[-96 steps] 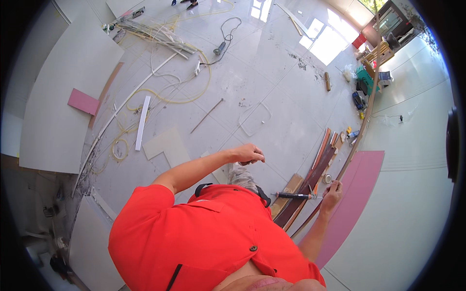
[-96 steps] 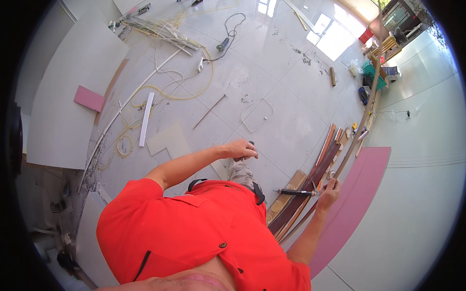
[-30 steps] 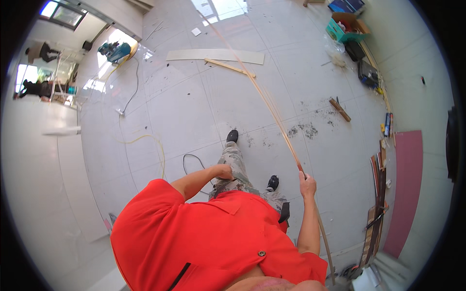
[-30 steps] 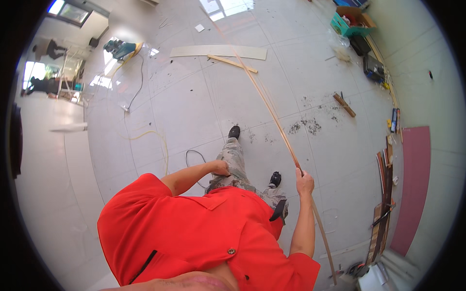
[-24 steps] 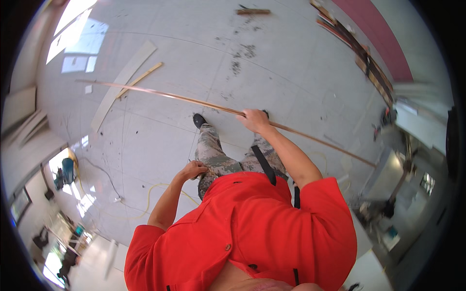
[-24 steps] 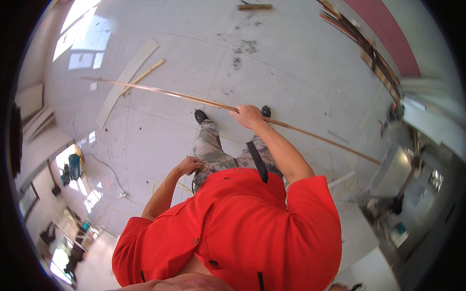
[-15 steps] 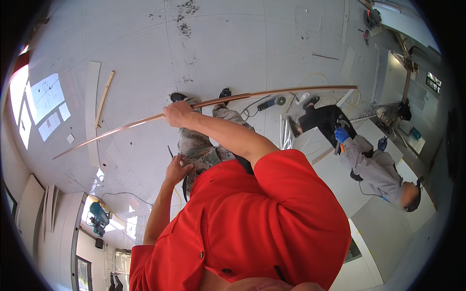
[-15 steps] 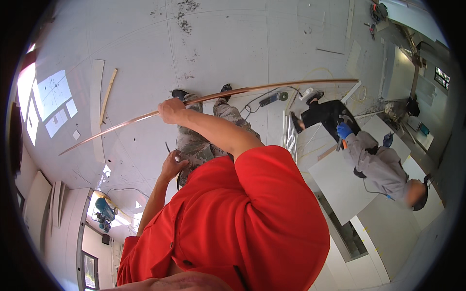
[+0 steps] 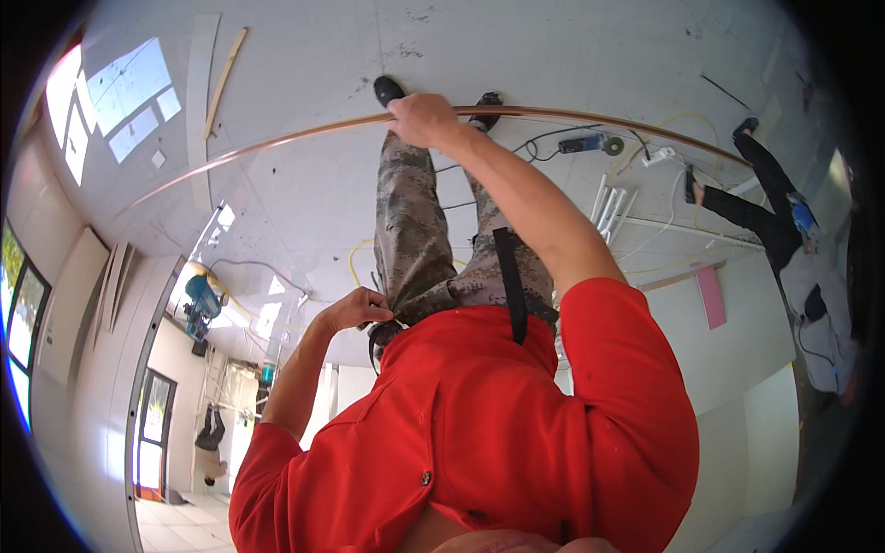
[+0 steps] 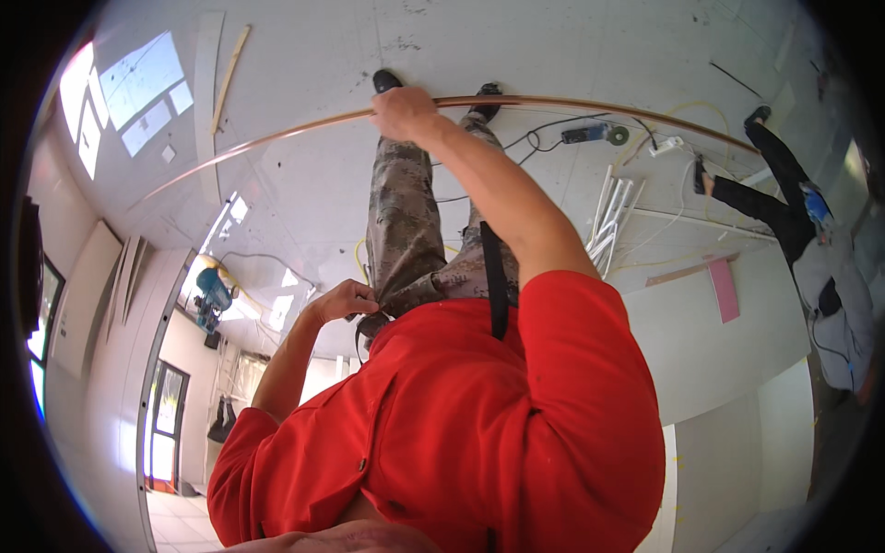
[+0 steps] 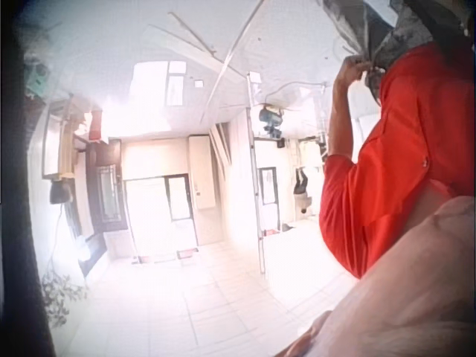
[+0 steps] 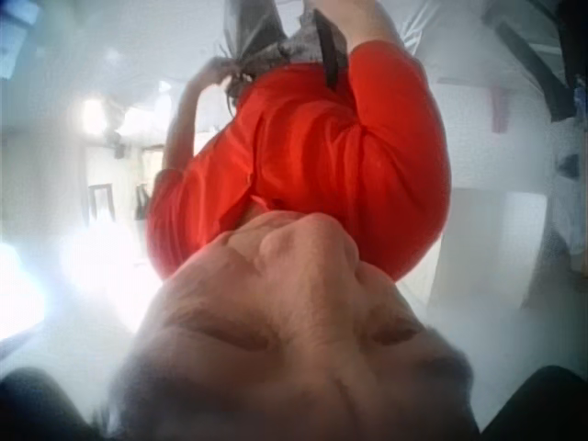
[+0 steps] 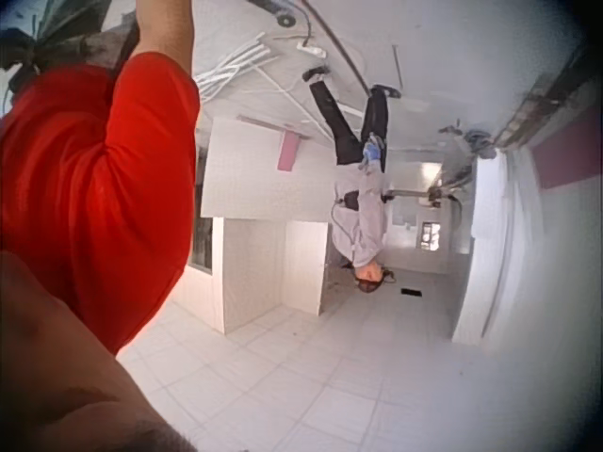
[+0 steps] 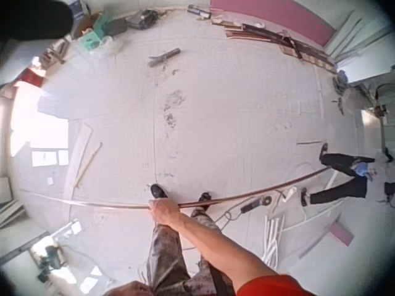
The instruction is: The person measures and marks a wall, then uses a hammer to remove old plaster and debris. They handle a large white wall panel, positioning it against the wall, and use a tape measure and pencil to mark dimensions. The person also moves a stepladder and continues measuring and preparing the wall surface.
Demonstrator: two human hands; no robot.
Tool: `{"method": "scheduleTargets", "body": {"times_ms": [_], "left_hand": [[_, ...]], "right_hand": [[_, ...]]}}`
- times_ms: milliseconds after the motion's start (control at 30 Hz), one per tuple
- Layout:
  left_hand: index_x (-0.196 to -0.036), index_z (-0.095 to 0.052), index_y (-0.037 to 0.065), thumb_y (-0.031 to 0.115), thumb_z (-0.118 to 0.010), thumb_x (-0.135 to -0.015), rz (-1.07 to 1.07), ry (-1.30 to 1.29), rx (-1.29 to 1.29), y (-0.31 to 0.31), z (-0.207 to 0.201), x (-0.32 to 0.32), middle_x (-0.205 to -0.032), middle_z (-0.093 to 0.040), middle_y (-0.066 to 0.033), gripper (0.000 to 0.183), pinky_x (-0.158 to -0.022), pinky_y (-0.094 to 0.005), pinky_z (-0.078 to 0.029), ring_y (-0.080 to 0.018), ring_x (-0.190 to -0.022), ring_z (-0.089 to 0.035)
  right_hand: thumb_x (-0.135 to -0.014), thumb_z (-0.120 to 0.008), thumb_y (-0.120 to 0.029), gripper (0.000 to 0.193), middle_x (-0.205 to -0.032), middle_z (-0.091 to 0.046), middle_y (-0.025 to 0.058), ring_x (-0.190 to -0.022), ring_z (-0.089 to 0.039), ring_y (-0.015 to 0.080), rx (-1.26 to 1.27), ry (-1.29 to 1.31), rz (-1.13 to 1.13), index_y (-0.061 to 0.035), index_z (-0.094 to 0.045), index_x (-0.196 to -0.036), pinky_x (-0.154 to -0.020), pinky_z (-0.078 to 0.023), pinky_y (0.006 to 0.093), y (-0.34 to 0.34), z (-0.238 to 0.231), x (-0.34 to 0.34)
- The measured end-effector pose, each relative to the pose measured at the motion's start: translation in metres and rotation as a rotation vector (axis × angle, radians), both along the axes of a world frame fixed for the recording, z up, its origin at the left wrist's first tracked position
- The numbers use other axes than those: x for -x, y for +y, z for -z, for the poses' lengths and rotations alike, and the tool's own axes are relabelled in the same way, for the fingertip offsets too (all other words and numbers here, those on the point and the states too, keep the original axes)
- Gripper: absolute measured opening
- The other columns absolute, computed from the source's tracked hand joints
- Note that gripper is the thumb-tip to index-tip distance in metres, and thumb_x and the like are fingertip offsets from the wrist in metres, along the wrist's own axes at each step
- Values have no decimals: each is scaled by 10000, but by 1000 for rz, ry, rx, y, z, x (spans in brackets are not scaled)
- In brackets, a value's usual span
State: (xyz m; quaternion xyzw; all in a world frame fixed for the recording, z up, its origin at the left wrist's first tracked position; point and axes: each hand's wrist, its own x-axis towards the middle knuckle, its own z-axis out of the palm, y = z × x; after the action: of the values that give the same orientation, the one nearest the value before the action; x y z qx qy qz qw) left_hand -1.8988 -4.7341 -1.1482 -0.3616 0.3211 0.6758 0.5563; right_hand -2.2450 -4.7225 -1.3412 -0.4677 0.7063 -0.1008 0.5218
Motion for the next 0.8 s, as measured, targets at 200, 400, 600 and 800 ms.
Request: {"method": "scheduleTargets", "body": {"times_ms": [200,400,600,800], "left_hand": [[-852,-745,66,280,-761,-928,98,256,-221,44,1,-9,-690,-643,3,227,-610,-313,-433,-86,-663,-532],[-1097,-736,57,512,-735,-904,130,639,279,119,112,64,-1054,-746,-152,494,-832,-480,-553,-355,-980,-715],[-989,-752,80,387,-720,-884,430,930,-155,190,140,74,-857,-725,-182,326,-800,-494,-552,-375,-898,-719],[-906,-755,60,341,-694,-867,208,919,-625,175,121,85,-899,-729,-183,290,-782,-513,-547,-380,-893,-702]], "right_hand": [[-972,-675,-375,306,-957,-757,199,-938,-722,420,-37,87,57,-83,-711,-1057,-828,-572,531,76,71,30],[-980,-685,-391,375,-1039,-767,179,-974,-727,396,-65,210,-24,-105,-725,-1219,-862,-574,511,116,160,39],[-982,-679,-376,444,-1112,-749,203,-1064,-704,397,40,264,8,-58,-690,-1291,-928,-549,473,162,260,39],[-893,-722,-307,400,-1145,-717,257,-1114,-675,433,-152,124,80,-47,-728,-1197,-969,-545,524,150,277,30]]}}
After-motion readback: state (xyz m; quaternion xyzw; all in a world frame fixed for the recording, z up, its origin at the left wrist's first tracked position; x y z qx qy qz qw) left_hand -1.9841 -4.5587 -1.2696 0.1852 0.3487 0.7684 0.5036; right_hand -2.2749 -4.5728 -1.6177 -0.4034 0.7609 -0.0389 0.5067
